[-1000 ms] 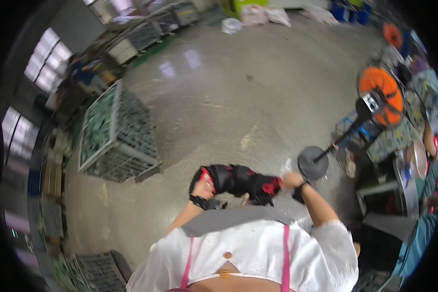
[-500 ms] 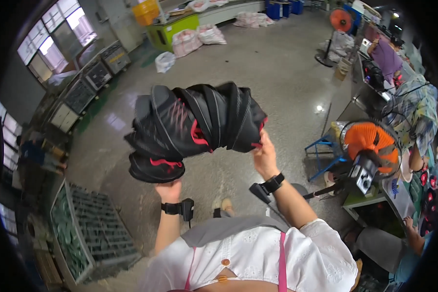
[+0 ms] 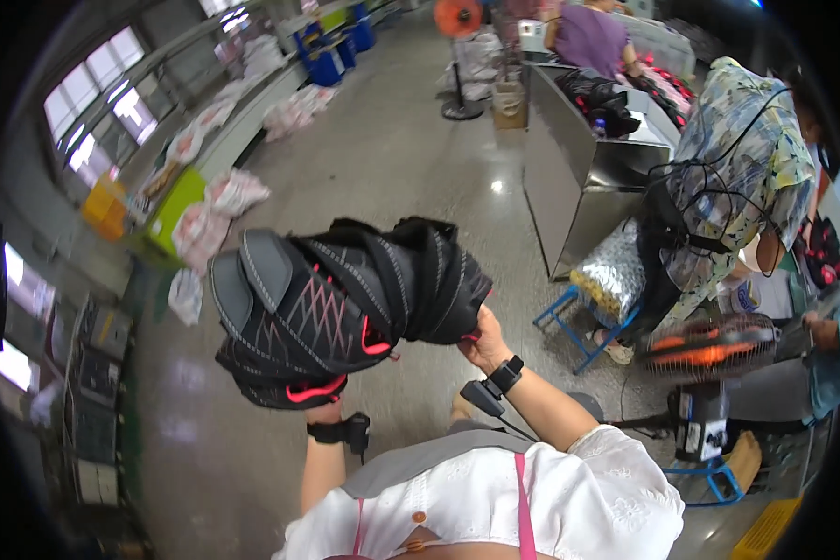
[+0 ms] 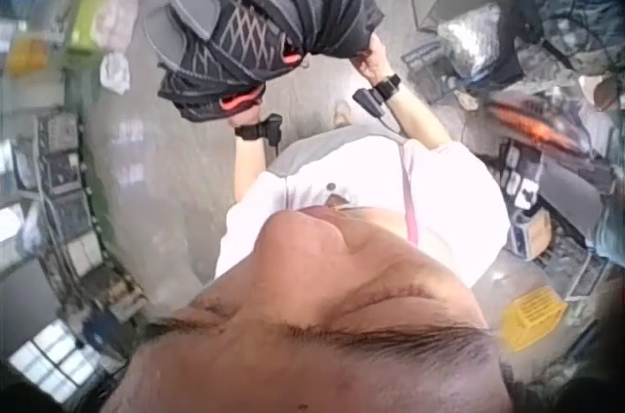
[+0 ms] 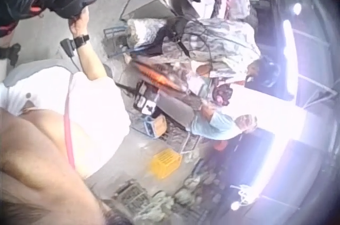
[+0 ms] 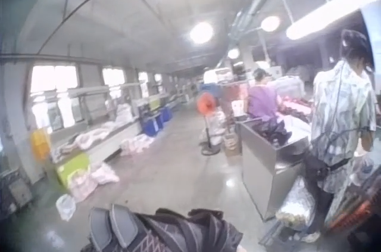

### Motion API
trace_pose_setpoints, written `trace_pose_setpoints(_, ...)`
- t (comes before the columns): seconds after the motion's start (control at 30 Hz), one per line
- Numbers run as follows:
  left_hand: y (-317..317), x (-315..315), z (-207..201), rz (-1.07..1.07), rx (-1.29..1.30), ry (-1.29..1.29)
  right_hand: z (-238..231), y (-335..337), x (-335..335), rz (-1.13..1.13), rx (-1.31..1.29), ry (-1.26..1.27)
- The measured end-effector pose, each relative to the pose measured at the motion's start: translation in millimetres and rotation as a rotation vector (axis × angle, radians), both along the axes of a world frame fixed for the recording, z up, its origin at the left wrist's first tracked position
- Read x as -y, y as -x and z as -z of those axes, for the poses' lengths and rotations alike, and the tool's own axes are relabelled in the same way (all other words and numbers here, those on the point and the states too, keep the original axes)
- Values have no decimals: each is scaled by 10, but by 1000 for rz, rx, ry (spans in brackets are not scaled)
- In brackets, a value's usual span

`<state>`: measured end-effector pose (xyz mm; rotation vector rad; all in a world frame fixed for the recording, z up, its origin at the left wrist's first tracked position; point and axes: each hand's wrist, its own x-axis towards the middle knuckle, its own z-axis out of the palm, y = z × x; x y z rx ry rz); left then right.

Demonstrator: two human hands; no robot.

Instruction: The recorder is organizing, sorting, and bundling shoe uppers at a workbench in a manufacturing facility.

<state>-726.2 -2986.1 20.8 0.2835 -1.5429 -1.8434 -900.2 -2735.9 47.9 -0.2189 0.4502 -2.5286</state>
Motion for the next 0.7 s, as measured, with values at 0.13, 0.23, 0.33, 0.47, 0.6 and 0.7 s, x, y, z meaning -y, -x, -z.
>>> trace_pose_setpoints(0.13,1058,407,-331,42,322,771,-132,1016,189,135,-39,-103)
trace_pose_setpoints(0.23,1767,560,-399,54,1021,1342,69,1685,459,117,-110,-117)
trace_pose_setpoints(0.33,2611,800,70,103,854,1432,-87,2261,603,50,-174,-293)
trace_pose_setpoints(0.47,4127,1071,511,159,597,1587,-20,3207,621,8,-273,-402)
trace_pose_setpoints(0.6,5578,1110,740,272,333,1698,-99,4211,305,274,-318,-482)
trace_pose_setpoints(0.7,6953,1023,745,285,138,1728,-391,4792,-52,415,-426,-603)
